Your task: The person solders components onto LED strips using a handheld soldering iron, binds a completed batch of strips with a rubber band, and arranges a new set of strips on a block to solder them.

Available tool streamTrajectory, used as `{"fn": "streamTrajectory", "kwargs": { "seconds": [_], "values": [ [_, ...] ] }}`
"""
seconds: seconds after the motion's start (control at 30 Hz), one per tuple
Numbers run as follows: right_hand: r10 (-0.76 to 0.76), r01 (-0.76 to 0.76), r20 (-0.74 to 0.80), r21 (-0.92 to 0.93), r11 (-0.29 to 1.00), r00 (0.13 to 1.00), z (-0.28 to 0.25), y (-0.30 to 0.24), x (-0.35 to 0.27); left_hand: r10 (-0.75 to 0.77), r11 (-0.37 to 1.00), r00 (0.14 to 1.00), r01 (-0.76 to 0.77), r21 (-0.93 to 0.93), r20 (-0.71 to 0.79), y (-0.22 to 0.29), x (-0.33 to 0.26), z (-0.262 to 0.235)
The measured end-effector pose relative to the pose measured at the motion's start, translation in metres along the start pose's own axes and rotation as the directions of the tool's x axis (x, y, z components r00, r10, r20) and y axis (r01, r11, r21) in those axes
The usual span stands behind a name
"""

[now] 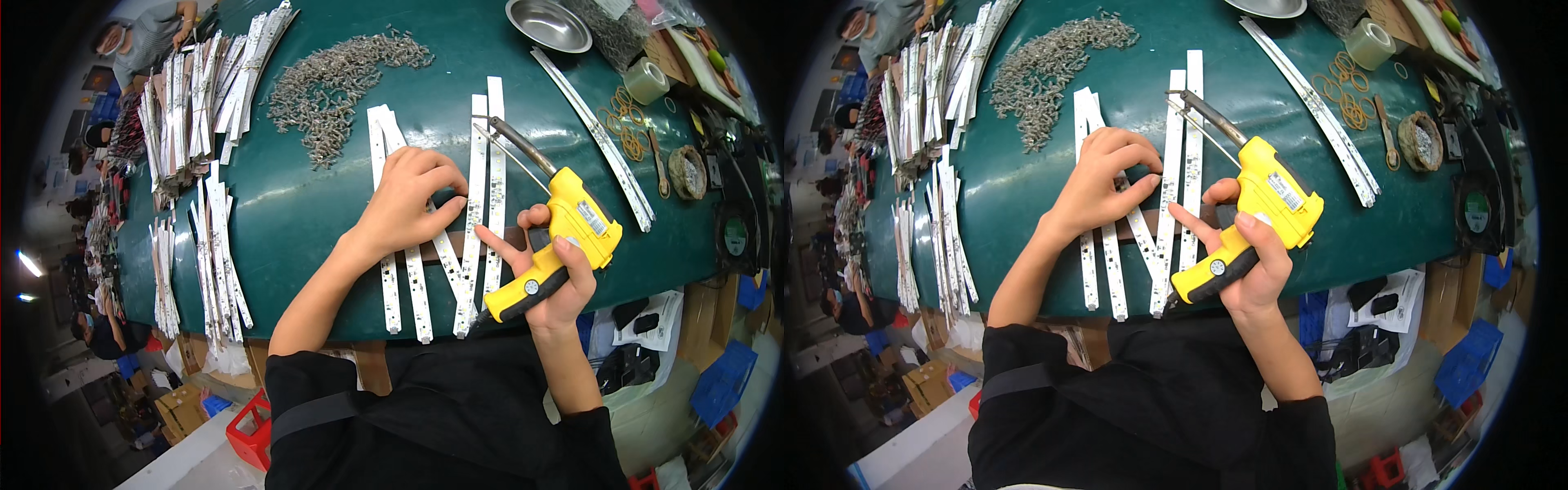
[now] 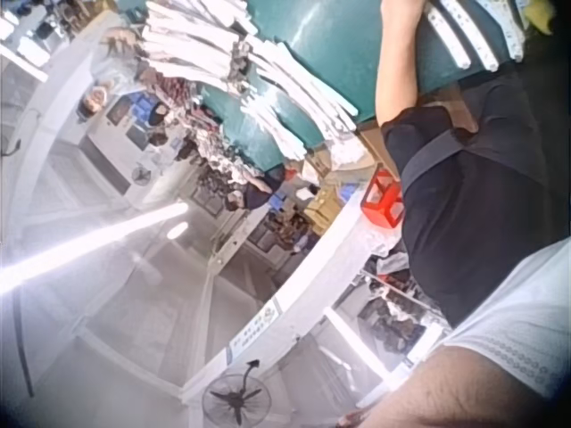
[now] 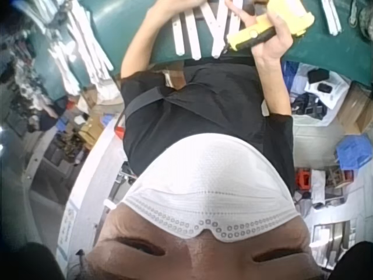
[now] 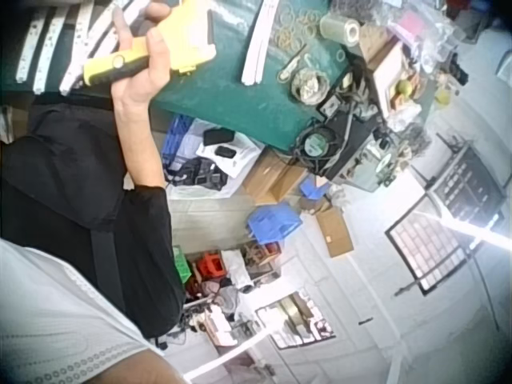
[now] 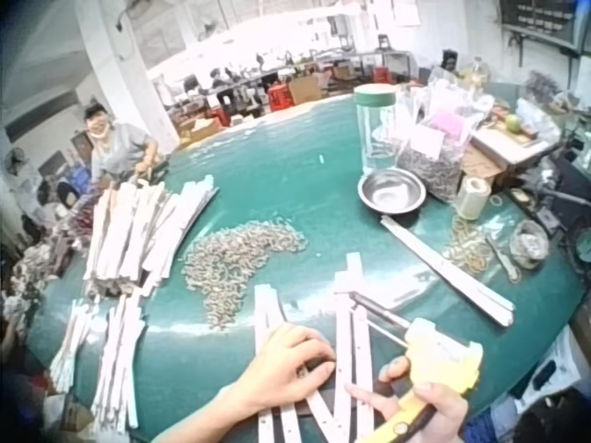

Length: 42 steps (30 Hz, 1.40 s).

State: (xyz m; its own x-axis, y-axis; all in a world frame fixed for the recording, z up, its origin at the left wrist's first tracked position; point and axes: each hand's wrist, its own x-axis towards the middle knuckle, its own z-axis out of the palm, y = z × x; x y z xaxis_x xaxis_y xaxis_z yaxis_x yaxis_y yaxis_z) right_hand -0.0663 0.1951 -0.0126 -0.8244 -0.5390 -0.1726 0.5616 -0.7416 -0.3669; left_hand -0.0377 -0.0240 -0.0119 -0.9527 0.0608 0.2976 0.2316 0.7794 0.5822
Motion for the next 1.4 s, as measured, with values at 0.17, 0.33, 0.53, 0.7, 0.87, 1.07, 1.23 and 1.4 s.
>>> {"fn": "streamTrajectory", "kwargs": {
  "seconds": [0.17, 0.33, 0.53, 0.7, 0.87, 1.07, 1.23, 1.4],
  "values": [
    [0.044, -0.041, -0.033, 0.093, 0.995, 0.998, 0.002, 0.007, -0.009, 0.134, 0.991, 0.99, -0.135, -0.017, -0.039, -0.002, -0.011, -0.004],
    [0.002, -0.002, -0.022, 0.033, 0.999, 1.0, -0.021, -0.001, -0.017, 0.337, 0.941, 0.94, -0.336, 0.026, -0.056, -0.004, -0.011, 0.011],
    [-0.012, 0.009, -0.044, -0.068, 0.998, 0.999, -0.012, 0.001, -0.014, 0.388, 0.916, 0.918, -0.374, 0.146, -0.085, -0.004, -0.013, 0.005],
    [-0.015, 0.013, -0.034, -0.079, 0.997, 0.999, -0.01, 0.003, -0.007, 0.386, 0.914, 0.922, -0.378, 0.147, -0.027, -0.01, -0.009, -0.004],
    [-0.028, 0.03, 0.02, -0.089, 0.996, 0.999, -0.014, 0.002, -0.008, 0.349, 0.932, 0.937, -0.346, 0.107, -0.005, -0.008, -0.009, -0.001],
    [-0.038, 0.037, -0.014, -0.071, 0.997, 0.999, -0.016, -0.002, -0.017, 0.33, 0.944, 0.944, -0.33, 0.004, -0.02, -0.003, -0.011, 0.012],
    [0.029, -0.03, 0.023, 0.069, 0.997, 0.999, -0.013, 0.002, -0.012, 0.336, 0.939, 0.941, -0.338, -0.062, -0.045, -0.009, -0.008, 0.007],
    [-0.04, 0.045, 0.04, -0.126, 0.991, 0.998, 0.023, -0.019, -0.02, 0.261, 0.964, 0.965, -0.262, -0.038, -0.01, -0.013, -0.005, -0.004]
  ]
}}
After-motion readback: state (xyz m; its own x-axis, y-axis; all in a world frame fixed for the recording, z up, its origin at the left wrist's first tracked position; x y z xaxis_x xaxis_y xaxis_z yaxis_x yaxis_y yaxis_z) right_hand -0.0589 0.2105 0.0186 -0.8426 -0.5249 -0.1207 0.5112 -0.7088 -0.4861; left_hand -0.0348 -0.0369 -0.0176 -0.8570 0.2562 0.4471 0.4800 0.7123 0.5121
